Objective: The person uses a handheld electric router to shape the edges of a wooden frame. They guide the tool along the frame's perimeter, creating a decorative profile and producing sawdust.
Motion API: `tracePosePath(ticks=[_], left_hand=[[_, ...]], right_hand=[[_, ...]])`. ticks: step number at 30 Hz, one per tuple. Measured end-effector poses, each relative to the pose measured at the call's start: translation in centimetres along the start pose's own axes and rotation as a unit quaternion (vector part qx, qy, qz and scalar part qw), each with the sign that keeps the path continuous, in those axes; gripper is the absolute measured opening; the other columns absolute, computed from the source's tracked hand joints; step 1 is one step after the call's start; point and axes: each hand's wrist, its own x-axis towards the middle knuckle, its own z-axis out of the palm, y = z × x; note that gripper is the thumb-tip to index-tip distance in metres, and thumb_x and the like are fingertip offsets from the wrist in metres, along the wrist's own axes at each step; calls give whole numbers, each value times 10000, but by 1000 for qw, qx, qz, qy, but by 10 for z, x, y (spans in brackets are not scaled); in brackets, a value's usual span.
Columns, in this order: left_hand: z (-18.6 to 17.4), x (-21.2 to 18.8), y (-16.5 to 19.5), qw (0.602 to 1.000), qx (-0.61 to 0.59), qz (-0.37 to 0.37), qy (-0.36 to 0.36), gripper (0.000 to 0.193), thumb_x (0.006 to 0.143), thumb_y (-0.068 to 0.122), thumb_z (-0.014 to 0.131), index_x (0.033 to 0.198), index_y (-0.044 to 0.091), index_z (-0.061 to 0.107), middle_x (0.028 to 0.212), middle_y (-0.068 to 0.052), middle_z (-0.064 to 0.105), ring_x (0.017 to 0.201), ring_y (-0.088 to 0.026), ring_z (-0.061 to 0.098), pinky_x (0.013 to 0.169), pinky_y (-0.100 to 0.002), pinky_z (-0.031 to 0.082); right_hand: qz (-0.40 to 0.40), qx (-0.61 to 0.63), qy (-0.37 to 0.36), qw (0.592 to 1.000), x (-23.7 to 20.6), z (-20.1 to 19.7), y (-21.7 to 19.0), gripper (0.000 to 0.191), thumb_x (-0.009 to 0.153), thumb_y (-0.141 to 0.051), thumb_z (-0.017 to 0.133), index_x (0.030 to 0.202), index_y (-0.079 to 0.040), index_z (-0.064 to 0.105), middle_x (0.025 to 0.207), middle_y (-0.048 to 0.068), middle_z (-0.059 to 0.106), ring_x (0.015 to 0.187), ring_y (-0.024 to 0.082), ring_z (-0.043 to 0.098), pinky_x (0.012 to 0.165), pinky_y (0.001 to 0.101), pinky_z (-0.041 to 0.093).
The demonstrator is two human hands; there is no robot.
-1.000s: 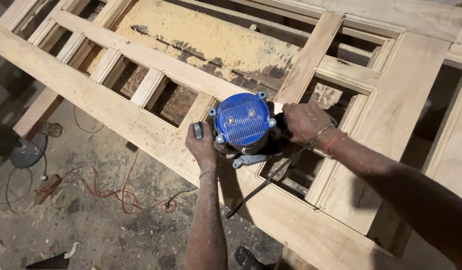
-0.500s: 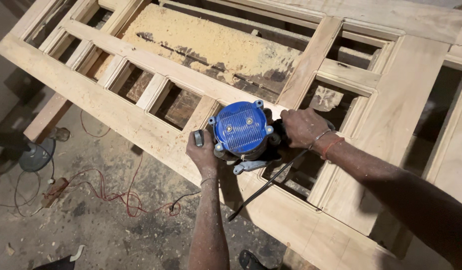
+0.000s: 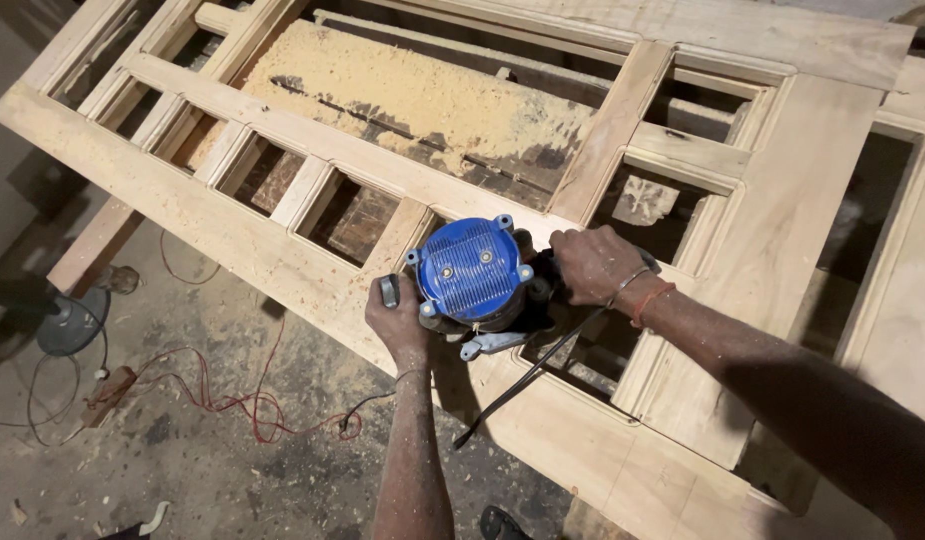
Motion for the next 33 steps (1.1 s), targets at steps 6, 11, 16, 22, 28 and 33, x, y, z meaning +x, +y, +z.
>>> tracePosePath(ticks=[6,11,16,22,28,33], left_hand=[[-4,-2,0,999,22,20,19,205,936,137,698,862,-45,644,708,-83,675,640,-127,601,622,-316,507],[-9,-5,1,1000,-1,-2,4,199,933,158,693,872,-28,655,709,-66,664,637,-121,586,610,-322,497],[-13,-5,0,1000,5,10,10,214,936,161,697,859,-31,638,694,-62,645,632,-119,560,606,-324,483],[-14,-7,-2,1000,-5,11,15,212,933,149,687,837,-32,632,680,-57,644,614,-116,554,584,-329,473],[-20,-10,-2,1000,-1,6,22,206,925,141,684,830,-35,635,679,-71,660,600,-123,576,581,-321,485],[-23,-11,-6,999,3,31,23,208,928,149,689,864,-43,642,699,-77,672,621,-124,583,585,-327,491]], right_hand=[[6,-1,-17,1000,-1,3,-2,485,656,-219,891,983,-6,603,935,183,713,883,371,727,780,458,587],[-2,6,-7,1000,-2,4,-6,528,629,-227,905,993,0,597,937,187,709,896,386,712,787,475,572],[5,11,-9,1000,-4,2,-10,493,652,-226,888,988,-8,600,940,188,709,902,394,708,782,493,564],[16,13,-17,1000,-5,4,-12,418,707,-198,848,991,-15,602,948,188,716,891,400,716,778,495,569],[6,14,-18,1000,-8,5,-17,469,687,-215,869,1007,-7,596,971,192,709,909,401,710,783,484,570],[17,15,-41,999,-7,4,-21,489,678,-203,875,1030,-11,595,986,183,705,911,384,716,785,465,576]])
